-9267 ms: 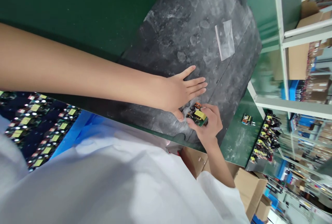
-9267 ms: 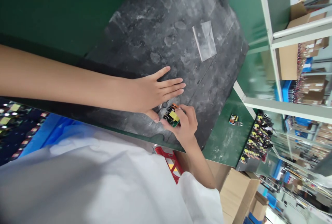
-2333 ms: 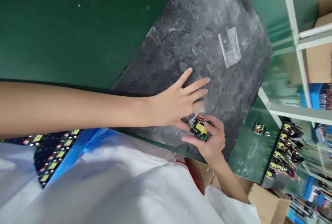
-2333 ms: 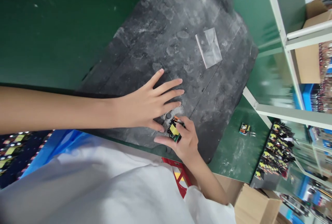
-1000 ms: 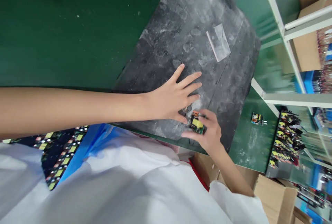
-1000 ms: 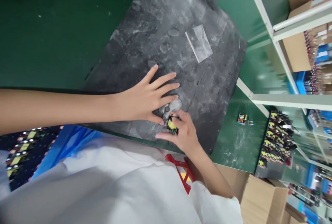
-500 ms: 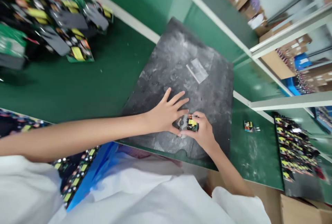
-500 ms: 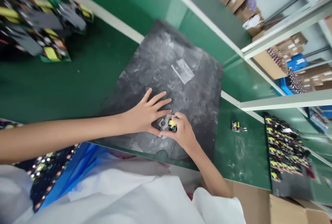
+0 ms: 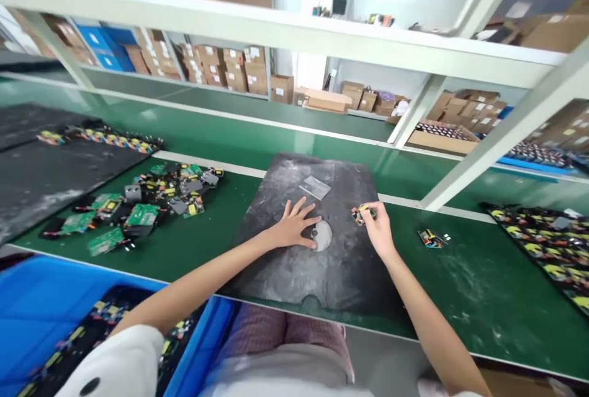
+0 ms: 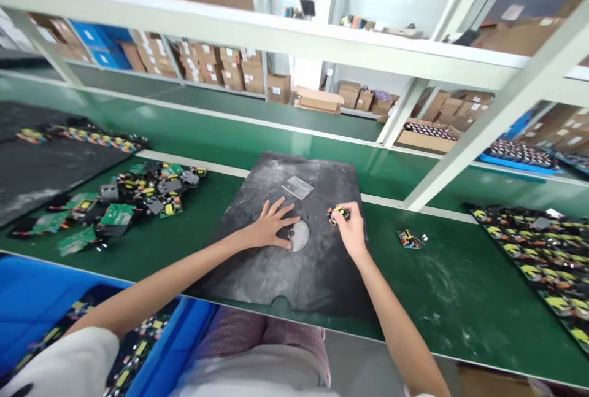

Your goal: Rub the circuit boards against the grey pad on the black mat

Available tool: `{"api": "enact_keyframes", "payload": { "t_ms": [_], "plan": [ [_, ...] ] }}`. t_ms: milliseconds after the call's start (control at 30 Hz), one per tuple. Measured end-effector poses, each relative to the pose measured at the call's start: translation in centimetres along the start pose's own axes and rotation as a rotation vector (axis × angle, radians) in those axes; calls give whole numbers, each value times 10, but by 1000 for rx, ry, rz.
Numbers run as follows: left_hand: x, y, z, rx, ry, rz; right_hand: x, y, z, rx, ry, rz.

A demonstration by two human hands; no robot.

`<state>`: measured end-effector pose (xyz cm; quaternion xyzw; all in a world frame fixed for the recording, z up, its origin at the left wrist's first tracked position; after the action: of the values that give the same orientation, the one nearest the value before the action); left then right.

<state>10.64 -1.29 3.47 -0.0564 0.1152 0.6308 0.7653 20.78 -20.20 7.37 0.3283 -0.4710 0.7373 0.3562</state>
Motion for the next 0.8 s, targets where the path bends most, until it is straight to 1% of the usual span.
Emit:
{"api": "enact_keyframes", "payload": {
  "t_ms": [67, 167, 400, 600, 733, 800],
  "plan": [
    [-1, -9, 1, 35, -17, 24, -1, -2, 4, -20, -18, -7],
    [-4, -20, 3, 67, -33, 40, 1, -3, 0, 1, -11, 6],
    [-15, -38, -4, 64, -36, 5, 18, 10, -25, 159, 122, 132],
    [-16, -43, -3, 75, -21, -17, 20, 19, -45, 271, 237, 149],
    [-15, -41, -1, 91, -27, -10, 23, 16, -59, 274, 303, 169],
    [-13, -39, -2, 117, -32, -6, 25, 15, -66, 262, 335, 183]
  ]
}}
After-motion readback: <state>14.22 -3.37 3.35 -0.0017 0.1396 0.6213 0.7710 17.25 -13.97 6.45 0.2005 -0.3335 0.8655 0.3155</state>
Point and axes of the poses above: each hand's wrist, its own y-axis away from the middle knuckle, its own z-axis out of the back of the hand, x = y × z, the point moved 9 cm from there along -y, towards the middle knuckle, and after that the axes turned 3 degrees about y, right-handed, at the moved point
